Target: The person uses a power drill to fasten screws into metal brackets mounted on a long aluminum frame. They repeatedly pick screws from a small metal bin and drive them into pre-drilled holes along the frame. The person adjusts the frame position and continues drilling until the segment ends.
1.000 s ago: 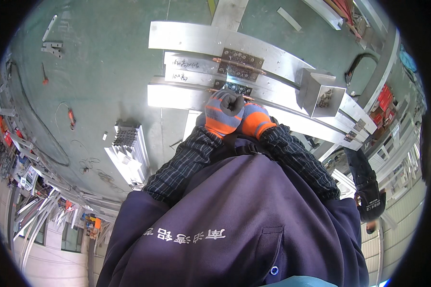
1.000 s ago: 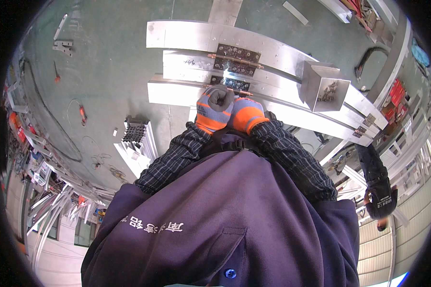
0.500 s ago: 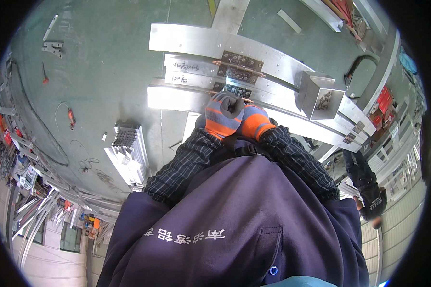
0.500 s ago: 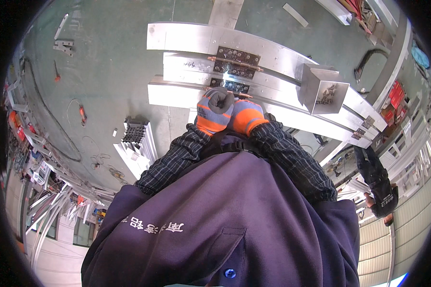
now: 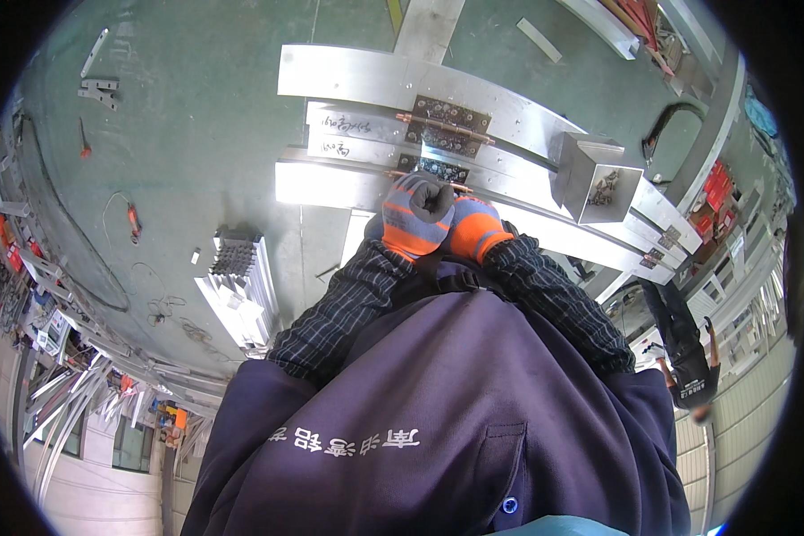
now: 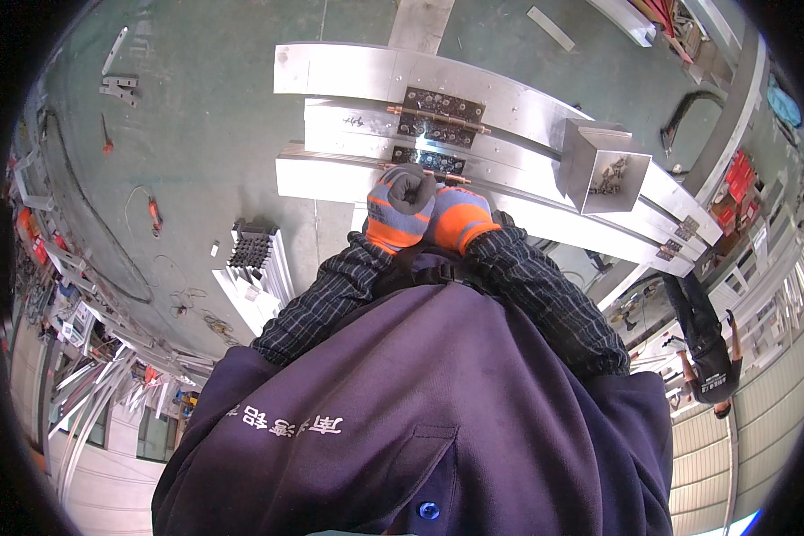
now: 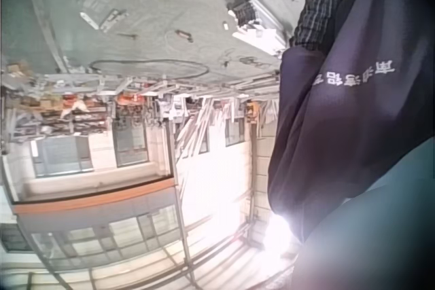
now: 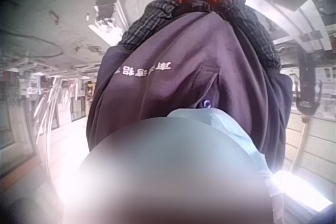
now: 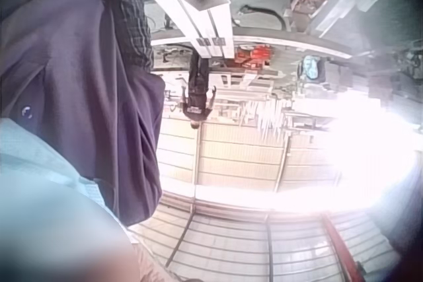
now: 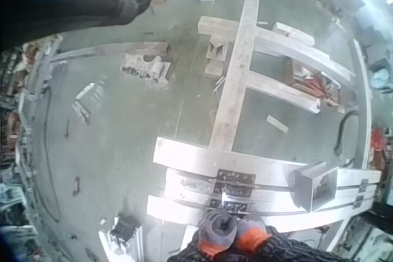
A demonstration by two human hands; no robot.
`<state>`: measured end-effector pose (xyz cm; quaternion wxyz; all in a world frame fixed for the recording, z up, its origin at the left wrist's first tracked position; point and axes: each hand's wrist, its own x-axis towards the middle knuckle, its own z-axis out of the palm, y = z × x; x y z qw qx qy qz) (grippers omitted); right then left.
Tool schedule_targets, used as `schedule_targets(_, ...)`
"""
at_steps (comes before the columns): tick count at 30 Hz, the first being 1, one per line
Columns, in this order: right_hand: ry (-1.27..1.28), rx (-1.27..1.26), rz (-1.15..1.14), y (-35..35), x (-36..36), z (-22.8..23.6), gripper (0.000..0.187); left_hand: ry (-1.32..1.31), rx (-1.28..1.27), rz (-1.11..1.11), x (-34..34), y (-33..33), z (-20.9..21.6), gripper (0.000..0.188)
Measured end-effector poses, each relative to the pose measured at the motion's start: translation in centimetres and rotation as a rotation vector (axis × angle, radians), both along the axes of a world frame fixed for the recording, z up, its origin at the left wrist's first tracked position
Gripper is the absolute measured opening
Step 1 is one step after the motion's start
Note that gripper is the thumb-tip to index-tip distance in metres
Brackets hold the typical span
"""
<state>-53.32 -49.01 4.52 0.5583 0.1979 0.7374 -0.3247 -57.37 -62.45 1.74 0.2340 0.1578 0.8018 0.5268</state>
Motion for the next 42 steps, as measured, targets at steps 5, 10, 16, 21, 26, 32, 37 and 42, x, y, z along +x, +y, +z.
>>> schedule_targets(5,-0.013,0.002,0.020,-0.08,0.04,-0.15,0.051,0.009,0.036,0.007,0.05,-0.13,-0.09,0.029)
schedule_targets(10,-0.026,0.003,0.004,0.00,0.02,-0.01,0.049,0.008,0.020,-0.017,0.10,-0.23,-0.25,0.028)
schedule_targets(16,-0.021,0.022,0.039,-0.06,-0.03,-0.02,0.047,-0.015,0.031,-0.001,0.30,-0.20,-0.50,0.026)
schedule_targets(21,-0.011,0.019,0.039,-0.07,0.12,-0.11,0.048,-0.008,0.002,-0.012,0.38,-0.32,-0.47,0.025)
schedule_targets(26,-0.017,0.008,0.017,0.00,0.10,-0.17,0.050,0.031,0.026,-0.007,0.43,-0.29,-0.57,0.022)
schedule_targets(32,-0.034,0.007,0.017,0.14,-0.05,0.06,0.052,0.017,0.023,-0.017,0.49,-0.34,-0.61,0.021)
schedule_targets(37,-0.029,-0.007,-0.005,0.19,0.00,0.12,0.051,0.014,0.025,-0.021,0.47,-0.29,-0.53,0.021)
schedule_targets(42,-0.002,0.001,0.000,0.20,0.35,-0.19,0.050,0.009,0.019,-0.011,0.49,-0.27,-0.42,0.023)
